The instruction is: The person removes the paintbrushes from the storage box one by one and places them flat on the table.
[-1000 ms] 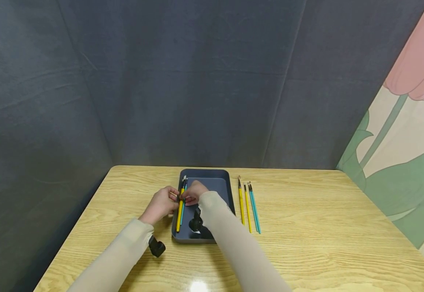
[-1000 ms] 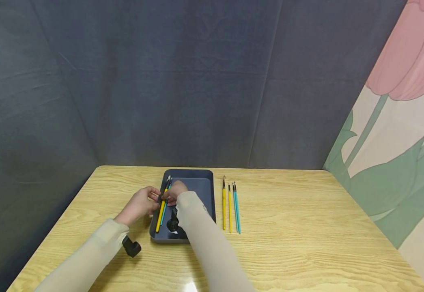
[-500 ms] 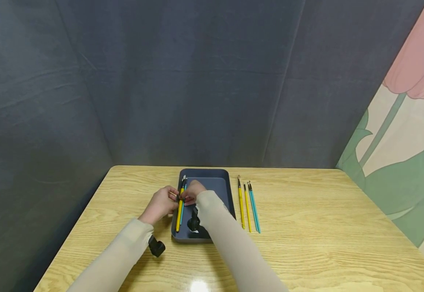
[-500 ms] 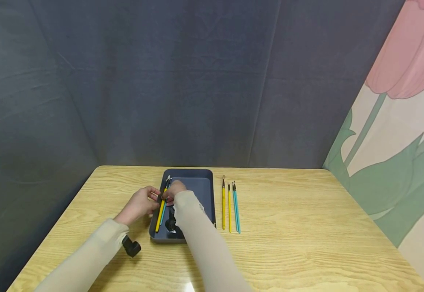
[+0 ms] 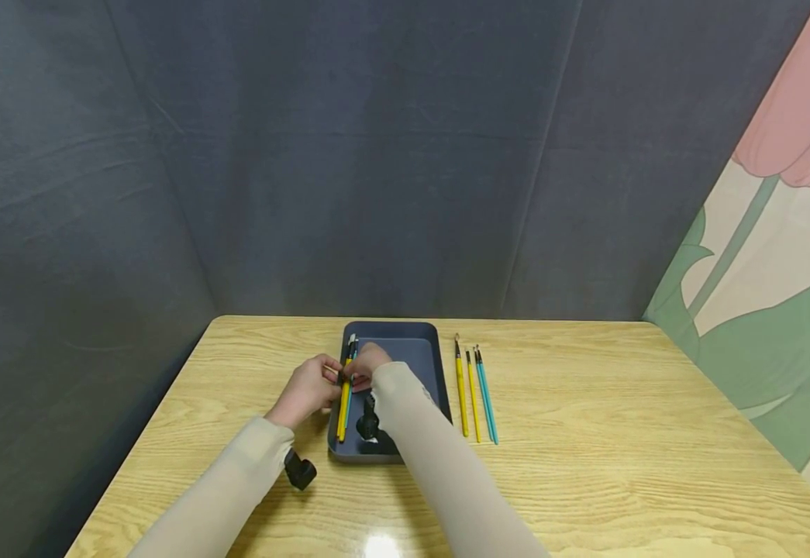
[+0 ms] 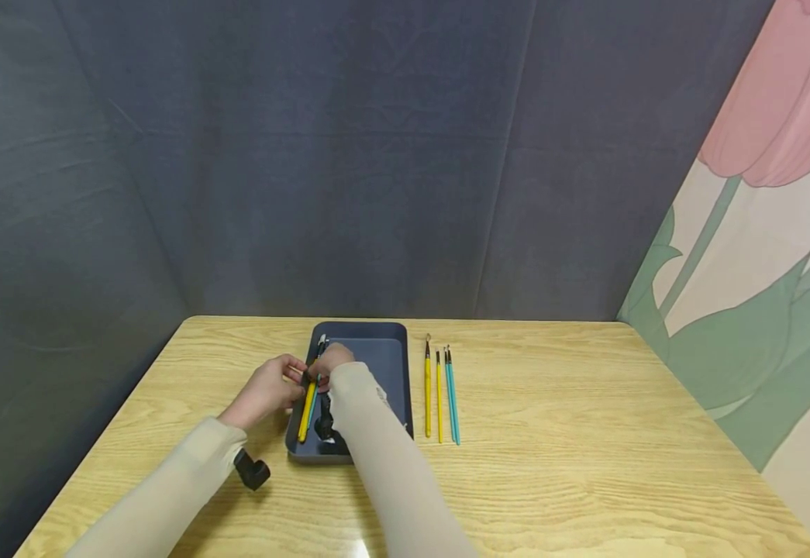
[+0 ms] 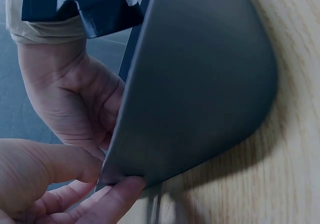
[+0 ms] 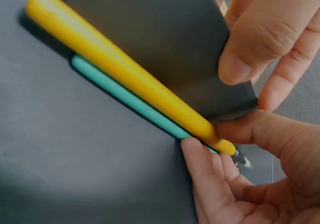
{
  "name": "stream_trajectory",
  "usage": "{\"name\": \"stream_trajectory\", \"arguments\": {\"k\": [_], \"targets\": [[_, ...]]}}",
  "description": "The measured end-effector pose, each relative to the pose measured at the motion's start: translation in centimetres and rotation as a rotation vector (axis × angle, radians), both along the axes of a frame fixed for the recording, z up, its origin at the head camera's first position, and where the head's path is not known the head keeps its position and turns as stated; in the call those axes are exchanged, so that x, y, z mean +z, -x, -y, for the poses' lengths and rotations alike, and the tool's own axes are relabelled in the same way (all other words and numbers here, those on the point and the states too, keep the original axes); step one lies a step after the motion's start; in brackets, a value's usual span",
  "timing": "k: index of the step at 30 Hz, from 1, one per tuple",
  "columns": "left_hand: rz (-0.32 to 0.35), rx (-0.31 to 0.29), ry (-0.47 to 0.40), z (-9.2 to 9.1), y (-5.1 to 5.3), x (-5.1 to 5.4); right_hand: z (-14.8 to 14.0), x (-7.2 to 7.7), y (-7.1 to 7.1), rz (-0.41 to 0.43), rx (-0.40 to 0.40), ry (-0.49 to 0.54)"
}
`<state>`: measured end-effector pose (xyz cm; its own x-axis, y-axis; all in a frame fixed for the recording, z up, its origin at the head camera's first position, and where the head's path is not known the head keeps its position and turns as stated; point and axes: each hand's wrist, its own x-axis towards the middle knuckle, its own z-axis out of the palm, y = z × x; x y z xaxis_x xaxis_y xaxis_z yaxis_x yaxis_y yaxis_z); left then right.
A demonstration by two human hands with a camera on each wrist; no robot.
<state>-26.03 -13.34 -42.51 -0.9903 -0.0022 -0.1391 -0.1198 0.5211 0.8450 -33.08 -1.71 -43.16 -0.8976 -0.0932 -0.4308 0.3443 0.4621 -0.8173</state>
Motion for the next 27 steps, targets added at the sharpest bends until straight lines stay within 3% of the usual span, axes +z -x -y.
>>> {"name": "stream_trajectory", "arguments": {"k": [27], "targets": [[-0.002, 0.004, -0.003, -0.05, -0.15, 0.3, -0.53, 0.79, -0.72, 0.02, 0.003, 0.046]]}}
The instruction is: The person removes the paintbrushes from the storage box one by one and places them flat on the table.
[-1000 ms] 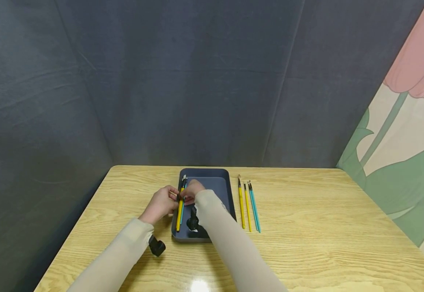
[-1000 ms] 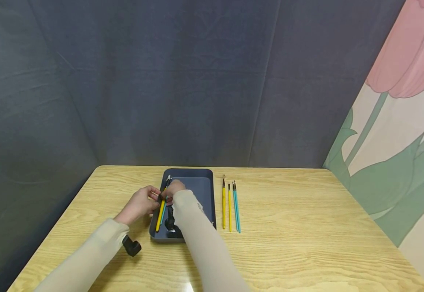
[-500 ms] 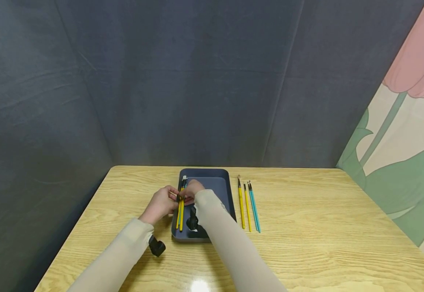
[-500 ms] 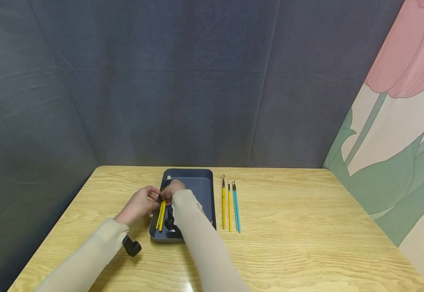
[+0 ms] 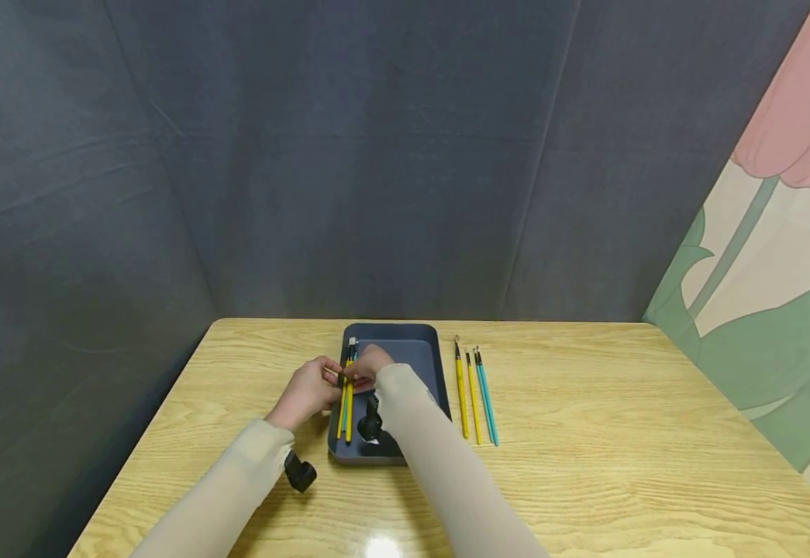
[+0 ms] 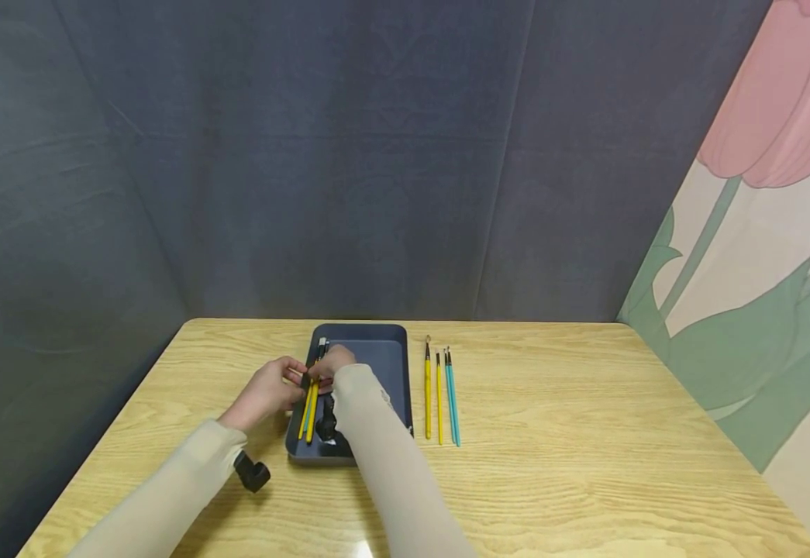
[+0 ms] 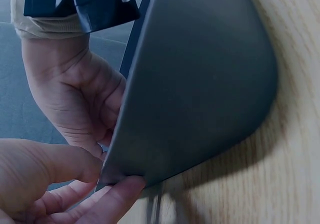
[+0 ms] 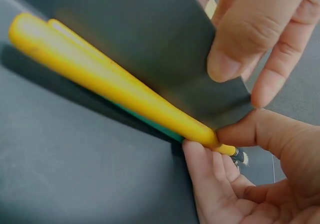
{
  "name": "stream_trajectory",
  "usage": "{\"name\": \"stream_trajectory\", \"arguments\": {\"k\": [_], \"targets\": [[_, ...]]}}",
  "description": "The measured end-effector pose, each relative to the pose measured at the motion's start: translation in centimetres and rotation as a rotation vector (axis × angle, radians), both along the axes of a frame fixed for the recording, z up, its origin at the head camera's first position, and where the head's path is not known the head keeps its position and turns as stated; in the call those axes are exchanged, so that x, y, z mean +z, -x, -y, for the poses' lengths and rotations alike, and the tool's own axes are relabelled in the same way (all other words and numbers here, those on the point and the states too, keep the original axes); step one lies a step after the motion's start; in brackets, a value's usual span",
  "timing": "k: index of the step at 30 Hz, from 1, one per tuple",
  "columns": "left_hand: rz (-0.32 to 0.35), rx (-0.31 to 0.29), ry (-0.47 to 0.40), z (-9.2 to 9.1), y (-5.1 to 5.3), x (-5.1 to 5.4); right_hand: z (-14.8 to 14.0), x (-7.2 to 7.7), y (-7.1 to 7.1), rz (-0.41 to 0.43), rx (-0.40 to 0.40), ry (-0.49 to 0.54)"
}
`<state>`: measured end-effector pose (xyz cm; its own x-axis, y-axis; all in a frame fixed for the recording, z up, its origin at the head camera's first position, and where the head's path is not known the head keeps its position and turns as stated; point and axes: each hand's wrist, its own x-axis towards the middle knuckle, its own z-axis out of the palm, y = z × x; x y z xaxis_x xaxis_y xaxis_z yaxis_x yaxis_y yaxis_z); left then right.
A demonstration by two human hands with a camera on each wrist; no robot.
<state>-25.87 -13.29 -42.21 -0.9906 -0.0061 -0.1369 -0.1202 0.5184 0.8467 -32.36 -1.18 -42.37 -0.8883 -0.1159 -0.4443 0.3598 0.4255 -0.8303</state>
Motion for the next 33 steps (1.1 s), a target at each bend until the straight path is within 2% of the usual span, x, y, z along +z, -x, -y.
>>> {"name": "stream_trajectory", "arguments": {"k": [11, 18, 23, 29, 33], "targets": [[-0.007, -0.002, 0.005, 0.0, 0.3, -0.2, -0.9, -0.3, 1.1, 0.078, 0.031, 0.056], [-0.001, 0.002, 0.015, 0.1, 0.4, -0.3, -2.2, 0.7, 0.8, 0.086, 0.036, 0.083], [-0.004, 0.005, 0.015, 0.0, 0.4, -0.3, -3.6, 1.4, 0.8, 0.079, 0.093, 0.11], [-0.002, 0.0, 0.005, -0.3, 0.4, -0.3, -5.7, 2.3, 0.0, 0.034, 0.192, 0.118], [-0.012, -0.002, -0.001, -0.4, 0.5, -0.3, -7.0, 2.8, -0.3, -0.003, 0.229, 0.132]]}}
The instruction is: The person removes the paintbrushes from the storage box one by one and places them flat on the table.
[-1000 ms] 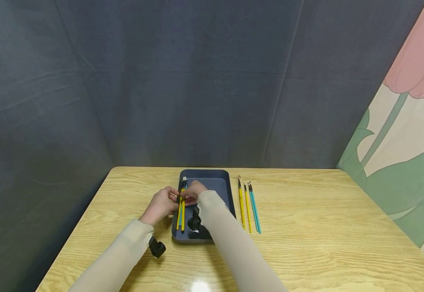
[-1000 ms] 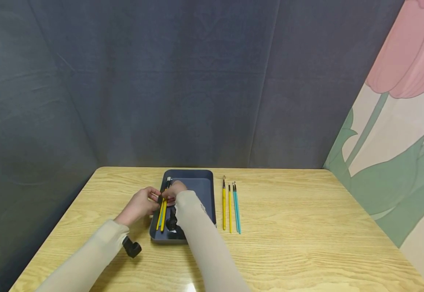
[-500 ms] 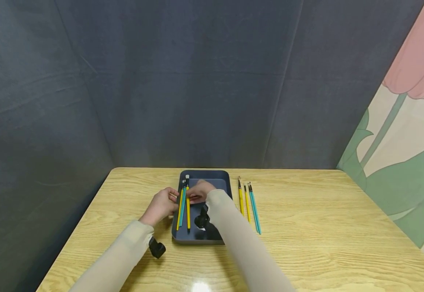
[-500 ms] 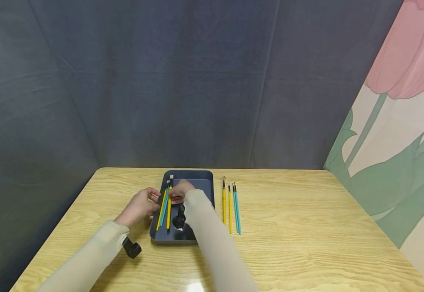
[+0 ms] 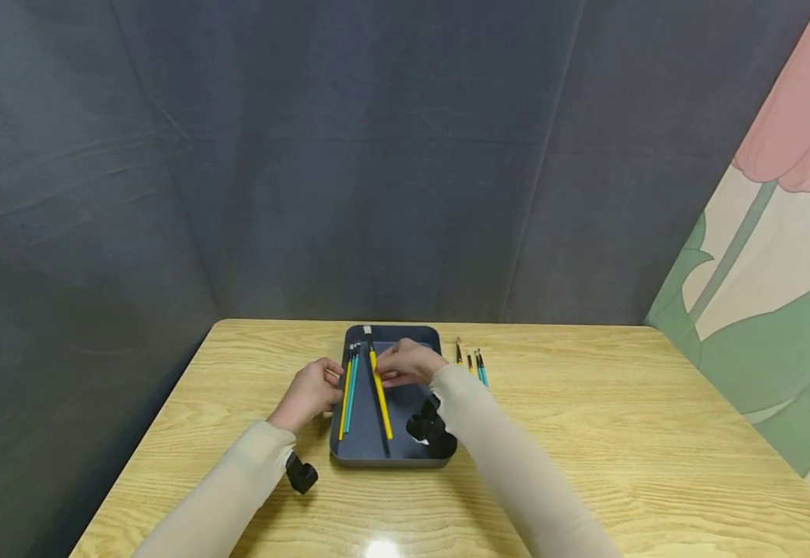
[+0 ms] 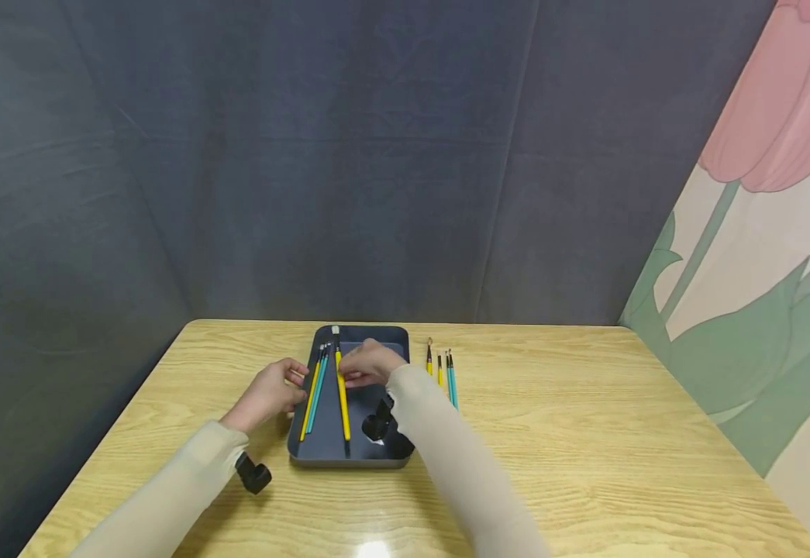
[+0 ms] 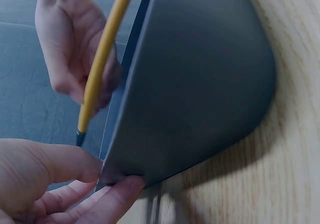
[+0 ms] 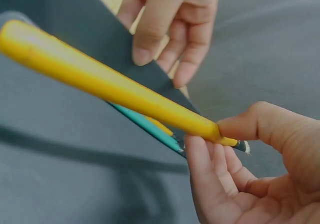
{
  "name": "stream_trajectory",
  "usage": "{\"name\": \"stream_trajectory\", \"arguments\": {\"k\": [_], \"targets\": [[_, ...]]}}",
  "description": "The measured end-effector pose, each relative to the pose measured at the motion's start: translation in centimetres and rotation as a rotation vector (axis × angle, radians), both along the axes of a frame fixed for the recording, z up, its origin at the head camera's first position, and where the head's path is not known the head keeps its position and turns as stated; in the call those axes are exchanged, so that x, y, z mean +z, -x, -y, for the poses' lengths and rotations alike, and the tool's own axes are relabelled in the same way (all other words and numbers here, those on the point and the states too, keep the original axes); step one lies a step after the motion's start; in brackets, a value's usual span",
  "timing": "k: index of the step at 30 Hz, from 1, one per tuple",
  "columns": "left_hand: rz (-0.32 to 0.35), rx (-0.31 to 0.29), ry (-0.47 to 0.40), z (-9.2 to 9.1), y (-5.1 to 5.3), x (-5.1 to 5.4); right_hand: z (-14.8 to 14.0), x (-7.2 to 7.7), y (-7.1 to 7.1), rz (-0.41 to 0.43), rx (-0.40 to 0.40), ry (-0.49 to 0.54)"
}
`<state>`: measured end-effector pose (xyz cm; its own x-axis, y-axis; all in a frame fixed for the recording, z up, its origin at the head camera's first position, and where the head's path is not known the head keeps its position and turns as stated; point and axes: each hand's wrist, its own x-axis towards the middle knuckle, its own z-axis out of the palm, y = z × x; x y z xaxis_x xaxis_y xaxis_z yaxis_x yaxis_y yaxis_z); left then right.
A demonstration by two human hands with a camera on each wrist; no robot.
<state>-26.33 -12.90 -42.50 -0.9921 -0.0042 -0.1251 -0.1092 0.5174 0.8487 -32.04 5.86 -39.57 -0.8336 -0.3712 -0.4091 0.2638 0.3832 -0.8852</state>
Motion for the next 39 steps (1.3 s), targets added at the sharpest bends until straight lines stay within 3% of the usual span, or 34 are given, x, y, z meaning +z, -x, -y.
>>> {"name": "stream_trajectory", "arguments": {"k": [4, 11, 23, 39], "targets": [[-0.01, 0.002, 0.001, 0.0, -0.1, 0.0, -1.2, 0.5, -0.3, -0.038, -0.003, 0.023], [-0.014, 0.001, -0.008, 0.0, -0.1, 0.0, -3.0, 1.7, -0.8, -0.022, -0.024, 0.063], [-0.011, -0.001, -0.019, 0.0, -0.1, -0.2, -8.0, 2.7, -1.4, -0.09, -0.022, 0.137], [-0.011, -0.011, -0.03, 0.4, -0.2, -0.2, -15.7, 1.9, -2.0, -0.124, -0.084, 0.102]]}}
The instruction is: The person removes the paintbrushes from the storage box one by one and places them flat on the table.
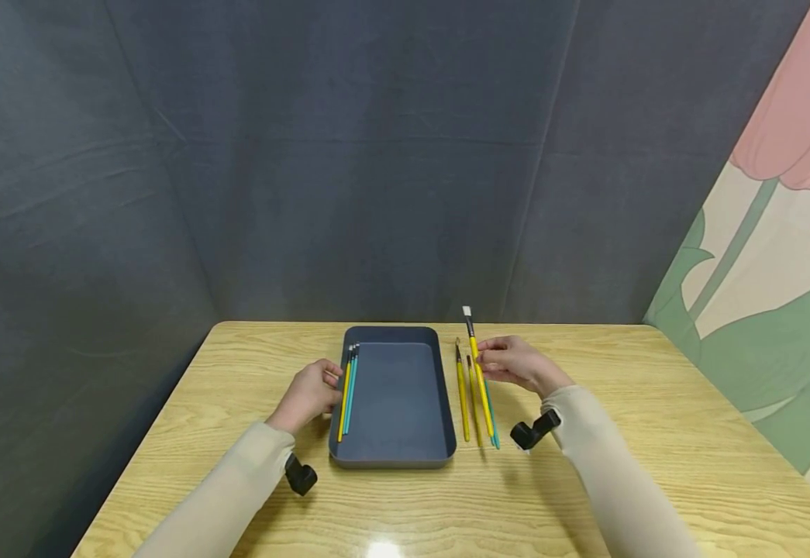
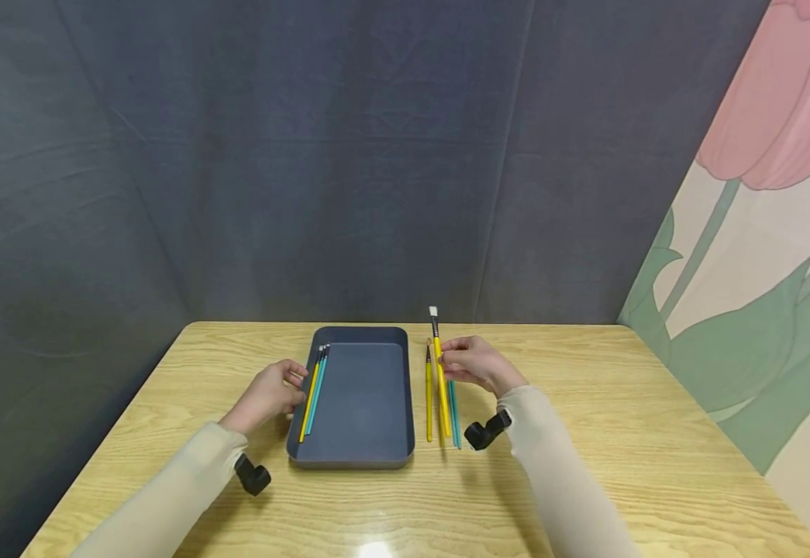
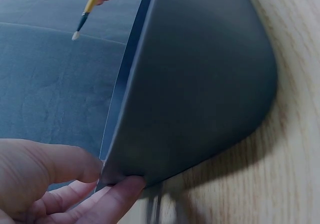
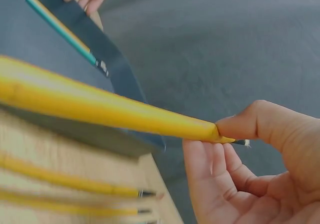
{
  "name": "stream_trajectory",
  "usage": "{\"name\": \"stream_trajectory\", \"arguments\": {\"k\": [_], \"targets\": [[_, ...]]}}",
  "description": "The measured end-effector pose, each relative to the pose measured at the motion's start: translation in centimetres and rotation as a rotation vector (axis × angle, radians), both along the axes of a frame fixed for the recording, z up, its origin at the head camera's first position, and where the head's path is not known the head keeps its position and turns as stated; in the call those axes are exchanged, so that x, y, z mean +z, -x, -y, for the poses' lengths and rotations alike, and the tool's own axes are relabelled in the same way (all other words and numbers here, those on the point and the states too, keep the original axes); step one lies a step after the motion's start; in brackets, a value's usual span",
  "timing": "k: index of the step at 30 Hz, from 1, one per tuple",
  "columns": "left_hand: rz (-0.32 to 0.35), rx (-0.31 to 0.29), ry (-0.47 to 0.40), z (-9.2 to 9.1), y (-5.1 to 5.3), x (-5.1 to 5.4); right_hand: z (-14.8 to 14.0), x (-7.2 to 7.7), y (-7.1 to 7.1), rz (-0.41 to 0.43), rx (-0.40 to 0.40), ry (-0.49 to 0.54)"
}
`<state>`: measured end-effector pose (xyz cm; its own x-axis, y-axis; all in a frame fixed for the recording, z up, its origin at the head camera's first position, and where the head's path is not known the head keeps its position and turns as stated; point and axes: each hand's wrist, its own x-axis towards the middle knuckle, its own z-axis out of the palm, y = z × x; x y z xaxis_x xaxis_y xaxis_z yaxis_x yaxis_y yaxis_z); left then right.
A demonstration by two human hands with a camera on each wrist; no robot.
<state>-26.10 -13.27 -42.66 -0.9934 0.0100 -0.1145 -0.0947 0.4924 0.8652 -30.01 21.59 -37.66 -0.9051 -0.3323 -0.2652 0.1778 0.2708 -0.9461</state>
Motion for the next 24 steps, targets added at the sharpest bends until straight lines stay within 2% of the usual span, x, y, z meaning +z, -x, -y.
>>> {"name": "stream_trajectory", "arguments": {"k": [6, 12, 24], "targets": [[-0.001, 0.0, 0.009, 0.0, 0.0, 0.0, -1.8, -1.7, -0.1, 0.022, -0.05, -0.002], [-0.005, 0.006, 0.023, 0.0, -0.1, 0.1, -2.8, -3.2, 0.5, 0.047, -0.085, 0.022], [0.007, 0.01, 0.016, -0.1, -0.1, 0.2, -3.6, -4.5, 1.4, 0.1, -0.133, -0.038]]}}
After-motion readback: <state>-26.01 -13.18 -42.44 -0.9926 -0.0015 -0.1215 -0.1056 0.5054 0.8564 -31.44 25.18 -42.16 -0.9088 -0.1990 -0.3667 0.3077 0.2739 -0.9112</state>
